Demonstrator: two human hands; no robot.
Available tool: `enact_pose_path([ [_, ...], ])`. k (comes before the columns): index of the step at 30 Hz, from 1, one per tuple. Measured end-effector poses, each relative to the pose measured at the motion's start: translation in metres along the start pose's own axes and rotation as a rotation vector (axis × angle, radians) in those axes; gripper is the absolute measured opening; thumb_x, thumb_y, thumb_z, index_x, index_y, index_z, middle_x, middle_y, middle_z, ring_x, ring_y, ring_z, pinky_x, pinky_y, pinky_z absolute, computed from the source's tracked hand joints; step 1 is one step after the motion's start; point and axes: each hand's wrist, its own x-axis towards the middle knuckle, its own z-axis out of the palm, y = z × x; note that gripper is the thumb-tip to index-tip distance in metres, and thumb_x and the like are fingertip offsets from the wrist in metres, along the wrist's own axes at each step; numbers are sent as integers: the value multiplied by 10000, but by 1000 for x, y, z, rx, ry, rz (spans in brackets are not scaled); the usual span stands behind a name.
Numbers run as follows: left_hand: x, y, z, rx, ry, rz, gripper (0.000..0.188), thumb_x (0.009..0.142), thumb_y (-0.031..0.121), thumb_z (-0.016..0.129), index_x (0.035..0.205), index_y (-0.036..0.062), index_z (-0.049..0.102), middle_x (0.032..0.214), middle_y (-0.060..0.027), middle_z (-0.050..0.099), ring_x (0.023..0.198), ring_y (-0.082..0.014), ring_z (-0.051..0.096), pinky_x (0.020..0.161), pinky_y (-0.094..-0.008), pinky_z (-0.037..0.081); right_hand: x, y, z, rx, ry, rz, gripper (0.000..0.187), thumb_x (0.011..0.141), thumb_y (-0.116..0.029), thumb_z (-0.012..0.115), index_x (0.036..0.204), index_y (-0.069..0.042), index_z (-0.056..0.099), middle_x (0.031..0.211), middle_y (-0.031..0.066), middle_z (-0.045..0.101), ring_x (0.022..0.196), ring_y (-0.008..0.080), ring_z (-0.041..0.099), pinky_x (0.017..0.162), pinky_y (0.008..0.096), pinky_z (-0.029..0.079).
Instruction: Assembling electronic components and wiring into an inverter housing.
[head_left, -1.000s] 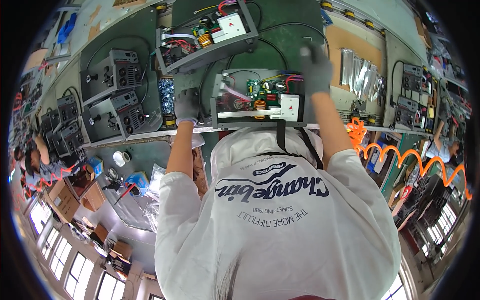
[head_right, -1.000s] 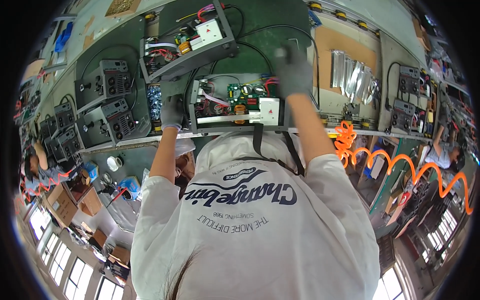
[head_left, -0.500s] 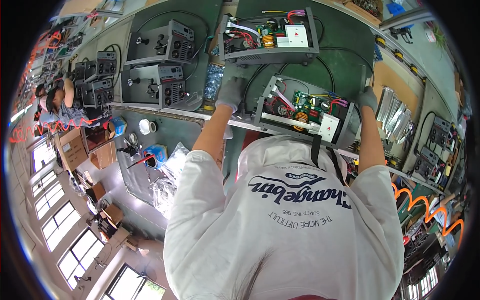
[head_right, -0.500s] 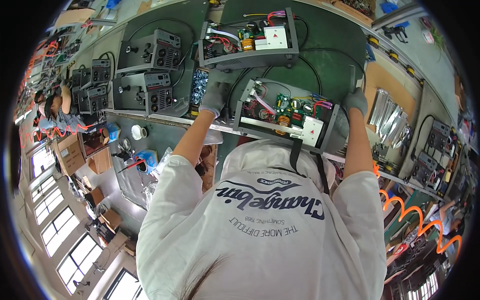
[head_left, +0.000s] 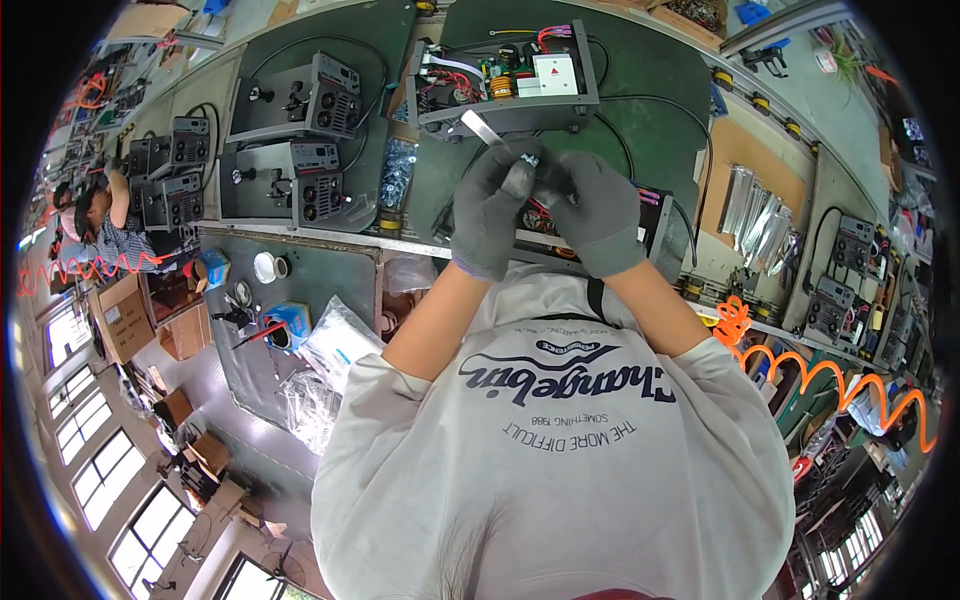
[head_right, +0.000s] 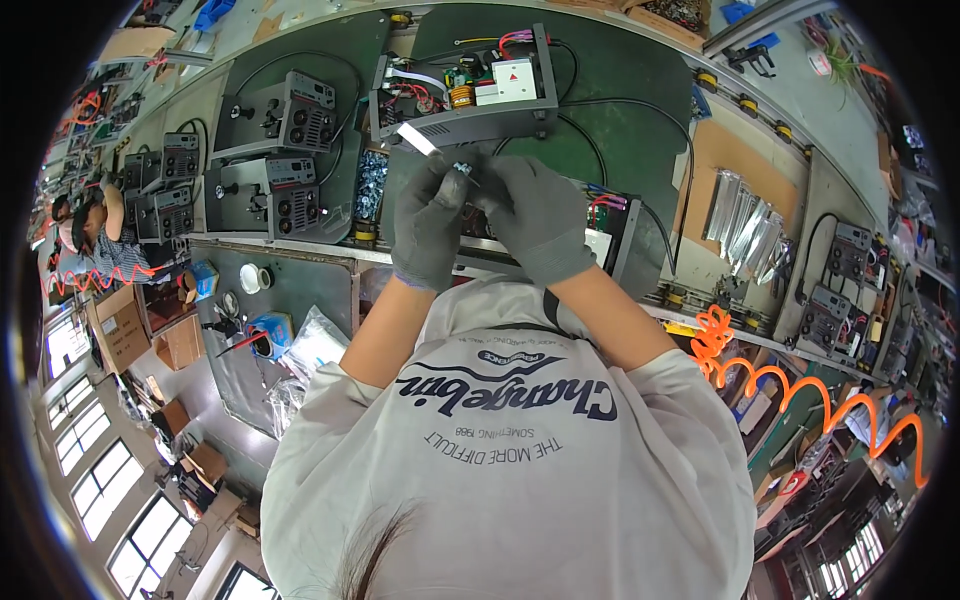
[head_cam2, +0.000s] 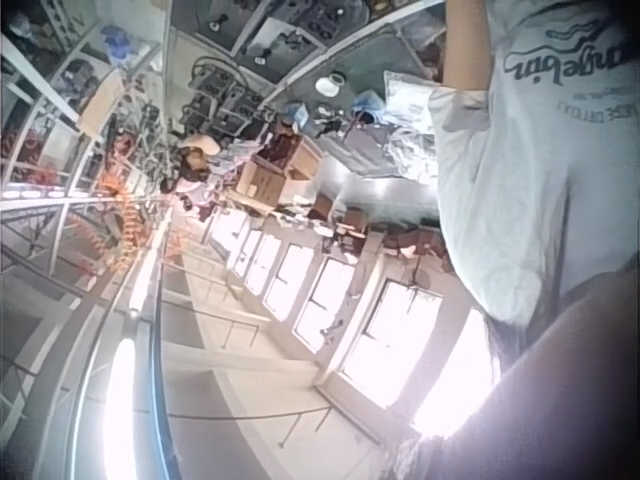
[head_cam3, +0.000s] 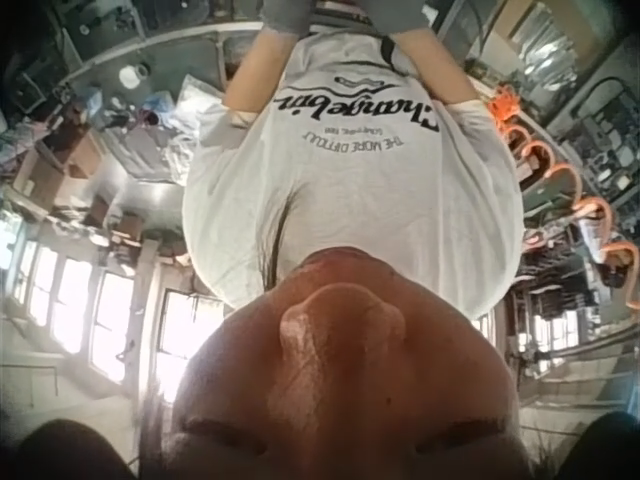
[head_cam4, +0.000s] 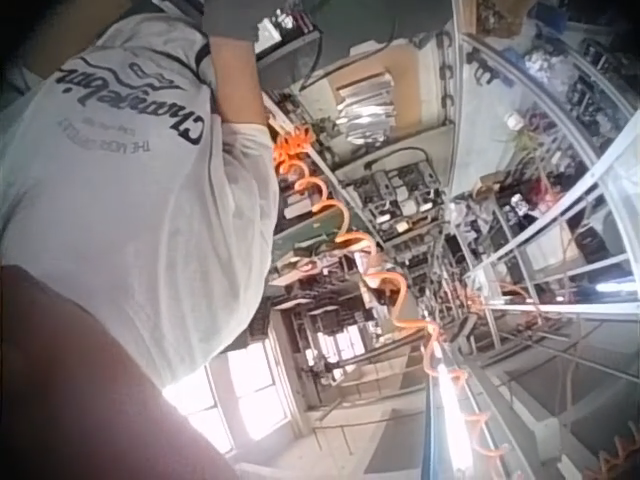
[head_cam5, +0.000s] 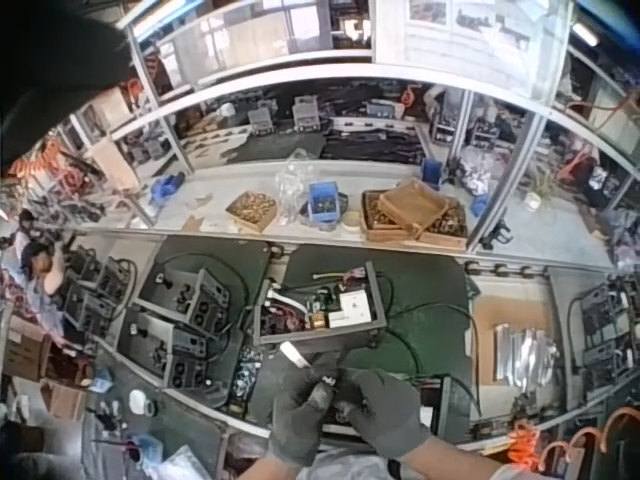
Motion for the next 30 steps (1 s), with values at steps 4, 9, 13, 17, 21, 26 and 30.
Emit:
enact_pose_path([
  [4, -6, 4, 1, 0, 92, -135, 380, 965, 210, 629, 1260, -28, 608, 1103, -92, 660, 1023, -170, 616, 915, -313, 493, -7, -1, 0, -247, 194, -190, 373, 788, -225, 727, 1143, -137, 656, 934, 56, 676, 807, 262, 673, 655, 384, 512],
  [9, -14, 8, 3, -102, 89, -243, 324, 977, 146, 575, 1232, -43, 638, 1049, -83, 670, 1014, -171, 622, 891, -314, 497, -11, -4, 2, -304, 267, -323, 331, 814, -217, 709, 1129, -133, 655, 908, 61, 682, 744, 254, 672, 609, 362, 507],
  [13, -20, 10, 8, 222, 163, -91, 281, 965, 85, 552, 1203, -15, 665, 1048, -103, 698, 975, -209, 667, 840, -318, 523, -8, -5, -2, -144, 193, -67, 265, 832, -192, 719, 1074, -91, 680, 879, 103, 693, 711, 276, 676, 610, 370, 523],
  [17, -21, 3, 1, 1066, 155, 536, 366, 855, -19, 601, 1203, 62, 683, 1179, -157, 673, 928, -332, 707, 756, -371, 580, -4, -8, -3, 212, 165, 70, 229, 868, -150, 708, 1058, -24, 684, 897, 125, 705, 749, 214, 682, 685, 324, 538],
  [21, -29, 2, 7, 1237, 223, 646, 280, 837, 27, 622, 1098, 69, 715, 1210, -143, 682, 871, -312, 718, 667, -360, 577, -8, -19, -2, 373, 157, 105, 265, 892, -185, 698, 1066, 13, 675, 948, 127, 706, 817, 189, 675, 752, 300, 534],
  [26, -31, -8, 5, 1377, 165, 625, 430, 787, 18, 636, 1212, 69, 672, 1243, -148, 648, 908, -315, 708, 645, -366, 591, -5, -28, 0, 450, 252, 90, 288, 912, -213, 683, 1082, 19, 669, 987, 118, 705, 860, 180, 659, 794, 291, 522],
  [30, -32, -13, 12, 1390, 179, 585, 440, 775, 43, 653, 1215, 75, 661, 1259, -143, 640, 879, -308, 705, 629, -366, 589, -11, -30, 10, 527, 280, 231, 264, 936, -188, 662, 1110, 10, 675, 982, 81, 711, 872, 131, 641, 793, 277, 514],
])
